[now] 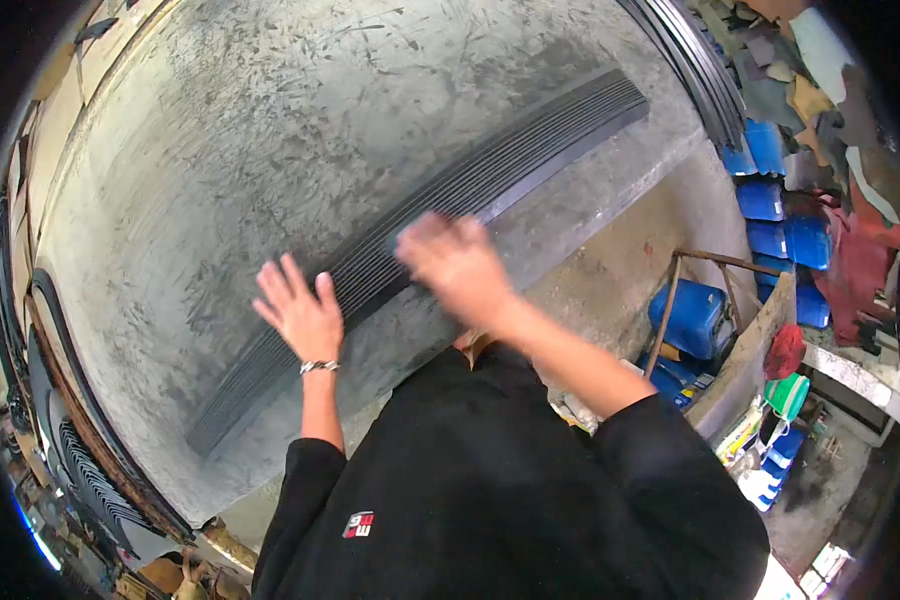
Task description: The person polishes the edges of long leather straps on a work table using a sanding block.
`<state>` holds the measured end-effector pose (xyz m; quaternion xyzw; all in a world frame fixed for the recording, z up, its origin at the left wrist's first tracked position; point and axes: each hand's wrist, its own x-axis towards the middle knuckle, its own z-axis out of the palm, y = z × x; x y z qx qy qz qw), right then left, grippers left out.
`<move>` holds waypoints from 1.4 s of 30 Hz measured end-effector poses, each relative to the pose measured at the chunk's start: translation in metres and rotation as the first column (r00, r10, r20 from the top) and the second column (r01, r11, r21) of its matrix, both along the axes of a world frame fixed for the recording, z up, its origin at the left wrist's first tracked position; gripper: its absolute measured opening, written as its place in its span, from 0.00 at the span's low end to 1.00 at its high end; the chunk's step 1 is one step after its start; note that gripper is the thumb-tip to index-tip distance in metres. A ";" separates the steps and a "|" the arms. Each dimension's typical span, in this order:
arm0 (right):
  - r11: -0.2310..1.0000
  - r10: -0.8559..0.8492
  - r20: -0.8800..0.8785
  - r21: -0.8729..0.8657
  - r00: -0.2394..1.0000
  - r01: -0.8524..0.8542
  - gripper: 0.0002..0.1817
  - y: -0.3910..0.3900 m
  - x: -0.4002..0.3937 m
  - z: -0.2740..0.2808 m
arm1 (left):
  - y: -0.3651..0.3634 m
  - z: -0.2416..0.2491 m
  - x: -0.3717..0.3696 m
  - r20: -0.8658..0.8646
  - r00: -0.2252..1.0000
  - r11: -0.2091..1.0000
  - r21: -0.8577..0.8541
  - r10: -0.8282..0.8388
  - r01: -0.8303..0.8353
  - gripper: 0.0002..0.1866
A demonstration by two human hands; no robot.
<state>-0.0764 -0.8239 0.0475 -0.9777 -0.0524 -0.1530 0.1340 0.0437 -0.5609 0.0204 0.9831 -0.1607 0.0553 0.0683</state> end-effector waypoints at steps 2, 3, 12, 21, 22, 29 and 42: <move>0.930 -0.271 -0.026 -0.264 0.962 0.255 0.22 -0.113 0.007 0.030 | 0.036 -0.013 0.000 -0.023 0.992 0.988 0.096 0.127 -0.125 0.35; 0.885 -0.415 -0.063 -0.260 0.907 0.387 0.21 -0.179 0.010 0.029 | 0.044 -0.017 -0.001 -0.008 0.994 0.993 0.036 0.111 -0.110 0.34; 0.991 -0.122 -0.004 -0.047 0.993 0.121 0.22 -0.048 0.032 -0.026 | 0.047 -0.029 0.001 0.007 0.981 0.977 0.091 0.192 -0.192 0.33; 0.695 -0.686 0.057 -0.246 0.726 0.676 0.17 -0.412 0.028 0.002 | 0.053 -0.036 0.007 0.016 0.978 0.974 0.092 0.207 -0.207 0.33; 0.634 -0.704 0.190 -0.265 0.684 0.726 0.16 -0.416 0.031 -0.025 | 0.055 -0.035 0.005 0.010 0.976 0.970 0.101 0.220 -0.220 0.33; 0.996 -0.028 0.054 0.084 0.998 0.024 0.23 -0.116 0.014 -0.026 | 0.058 -0.036 0.008 0.036 0.988 0.983 0.093 0.152 -0.155 0.32; 0.982 -0.135 -0.028 -0.138 0.990 0.130 0.22 -0.090 0.037 0.009 | 0.021 -0.010 -0.006 0.079 0.961 0.962 -0.086 0.264 -0.257 0.33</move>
